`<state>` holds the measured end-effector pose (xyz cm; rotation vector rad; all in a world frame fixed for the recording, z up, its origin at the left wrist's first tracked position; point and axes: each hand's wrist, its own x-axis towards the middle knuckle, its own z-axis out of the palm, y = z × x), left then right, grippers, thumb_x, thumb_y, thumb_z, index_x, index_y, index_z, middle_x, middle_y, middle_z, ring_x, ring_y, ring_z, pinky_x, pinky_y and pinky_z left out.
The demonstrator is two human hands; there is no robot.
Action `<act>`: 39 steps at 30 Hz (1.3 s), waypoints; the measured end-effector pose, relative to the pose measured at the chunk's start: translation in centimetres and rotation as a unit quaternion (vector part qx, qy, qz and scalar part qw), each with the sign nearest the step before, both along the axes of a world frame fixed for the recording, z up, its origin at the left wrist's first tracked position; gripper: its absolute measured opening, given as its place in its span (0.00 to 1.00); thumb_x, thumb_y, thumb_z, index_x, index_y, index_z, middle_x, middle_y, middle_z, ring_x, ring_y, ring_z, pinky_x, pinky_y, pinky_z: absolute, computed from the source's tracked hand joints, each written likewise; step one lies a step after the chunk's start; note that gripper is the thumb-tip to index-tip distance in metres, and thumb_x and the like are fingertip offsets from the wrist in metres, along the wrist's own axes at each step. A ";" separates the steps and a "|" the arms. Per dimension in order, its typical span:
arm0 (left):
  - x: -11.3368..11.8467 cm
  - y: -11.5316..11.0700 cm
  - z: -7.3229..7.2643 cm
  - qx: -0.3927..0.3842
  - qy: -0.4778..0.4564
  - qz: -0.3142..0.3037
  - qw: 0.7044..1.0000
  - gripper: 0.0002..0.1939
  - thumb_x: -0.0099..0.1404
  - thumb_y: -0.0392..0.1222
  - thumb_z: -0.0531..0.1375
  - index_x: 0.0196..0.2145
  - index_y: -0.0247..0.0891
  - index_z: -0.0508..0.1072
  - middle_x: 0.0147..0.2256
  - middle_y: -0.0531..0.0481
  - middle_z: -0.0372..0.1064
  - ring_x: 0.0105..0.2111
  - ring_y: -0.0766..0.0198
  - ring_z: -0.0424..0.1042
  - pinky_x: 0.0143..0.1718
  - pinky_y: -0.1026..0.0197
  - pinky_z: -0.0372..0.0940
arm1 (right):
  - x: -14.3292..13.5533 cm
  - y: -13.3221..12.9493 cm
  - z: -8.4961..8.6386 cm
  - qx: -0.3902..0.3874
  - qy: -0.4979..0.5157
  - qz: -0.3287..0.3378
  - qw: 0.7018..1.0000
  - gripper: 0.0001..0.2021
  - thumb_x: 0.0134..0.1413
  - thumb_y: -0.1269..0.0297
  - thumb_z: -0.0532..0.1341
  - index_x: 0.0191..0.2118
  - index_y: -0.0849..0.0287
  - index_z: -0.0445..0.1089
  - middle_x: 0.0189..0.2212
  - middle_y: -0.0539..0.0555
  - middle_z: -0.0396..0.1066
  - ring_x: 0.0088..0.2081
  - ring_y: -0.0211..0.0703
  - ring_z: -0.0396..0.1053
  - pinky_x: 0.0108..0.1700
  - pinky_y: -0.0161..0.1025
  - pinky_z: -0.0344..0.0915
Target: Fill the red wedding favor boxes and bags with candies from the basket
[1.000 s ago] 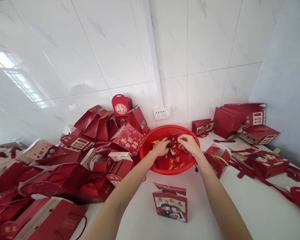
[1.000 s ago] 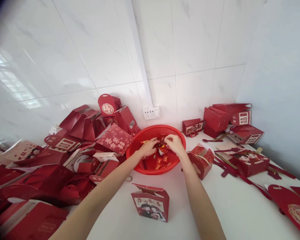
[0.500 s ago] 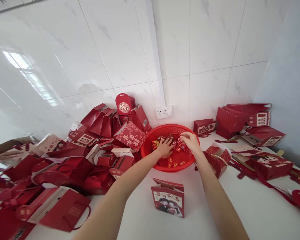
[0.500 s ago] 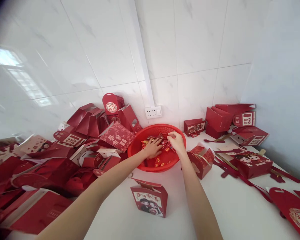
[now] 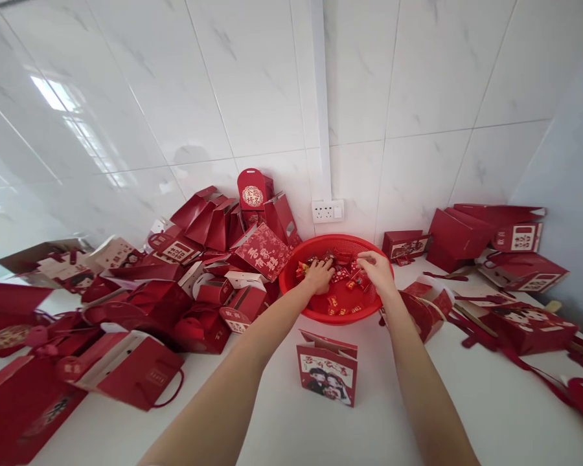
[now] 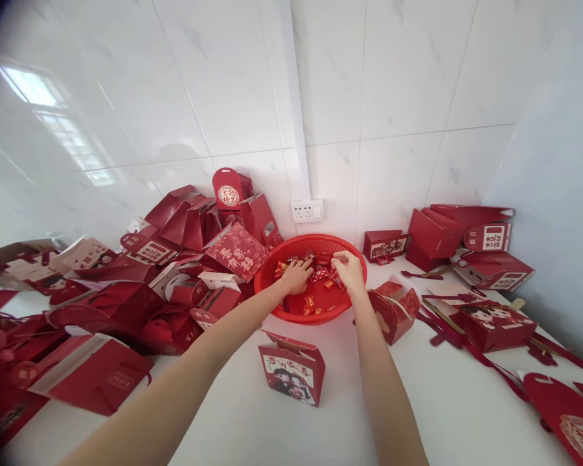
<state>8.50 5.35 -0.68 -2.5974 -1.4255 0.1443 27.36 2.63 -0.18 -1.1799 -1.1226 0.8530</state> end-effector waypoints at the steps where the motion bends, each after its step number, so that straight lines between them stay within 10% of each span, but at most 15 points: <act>1: 0.0 0.0 0.0 0.000 -0.005 0.004 1.000 0.24 0.62 0.37 0.62 0.56 0.36 0.72 0.71 0.36 0.51 0.64 0.45 0.62 0.67 0.44 0.53 | 0.0 0.0 0.0 -0.001 0.001 0.000 1.000 0.08 0.42 0.63 0.64 0.33 0.56 0.75 0.36 0.55 0.79 0.36 0.47 0.76 0.39 0.44 0.73; 12: -0.3 0.3 0.4 -0.027 -0.042 0.009 0.999 0.24 0.70 0.52 0.55 0.58 0.39 0.71 0.72 0.37 0.48 0.65 0.43 0.62 0.65 0.39 0.55 | -0.1 0.1 -0.1 0.002 0.026 -0.004 1.000 0.08 0.42 0.63 0.64 0.33 0.56 0.74 0.36 0.54 0.78 0.34 0.45 0.76 0.38 0.42 0.74; 24: 3.7 0.4 1.0 -0.099 -0.047 -0.191 0.975 0.32 0.66 0.52 0.63 0.66 0.50 0.66 0.74 0.42 0.43 0.72 0.44 0.48 0.70 0.40 0.45 | 0.7 1.1 -0.4 0.039 0.093 -0.043 0.994 0.13 0.41 0.58 0.65 0.36 0.55 0.70 0.34 0.54 0.75 0.36 0.49 0.77 0.39 0.46 0.76; 30: 5.3 1.7 0.3 -0.119 -0.061 -0.131 0.982 0.26 0.64 0.45 0.66 0.59 0.41 0.73 0.66 0.36 0.61 0.65 0.41 0.62 0.65 0.40 0.57 | 0.5 0.9 -0.5 0.047 0.102 -0.049 0.993 0.13 0.39 0.58 0.67 0.35 0.55 0.71 0.33 0.54 0.76 0.36 0.49 0.77 0.40 0.47 0.76; 39: 1.3 4.0 0.9 -0.220 -0.252 0.037 0.942 0.17 0.71 0.47 0.61 0.54 0.37 0.72 0.54 0.42 0.70 0.50 0.54 0.73 0.51 0.48 0.72 | 0.7 0.5 -0.2 0.034 0.093 -0.032 0.995 0.12 0.40 0.60 0.67 0.33 0.56 0.71 0.33 0.54 0.76 0.37 0.49 0.77 0.42 0.47 0.76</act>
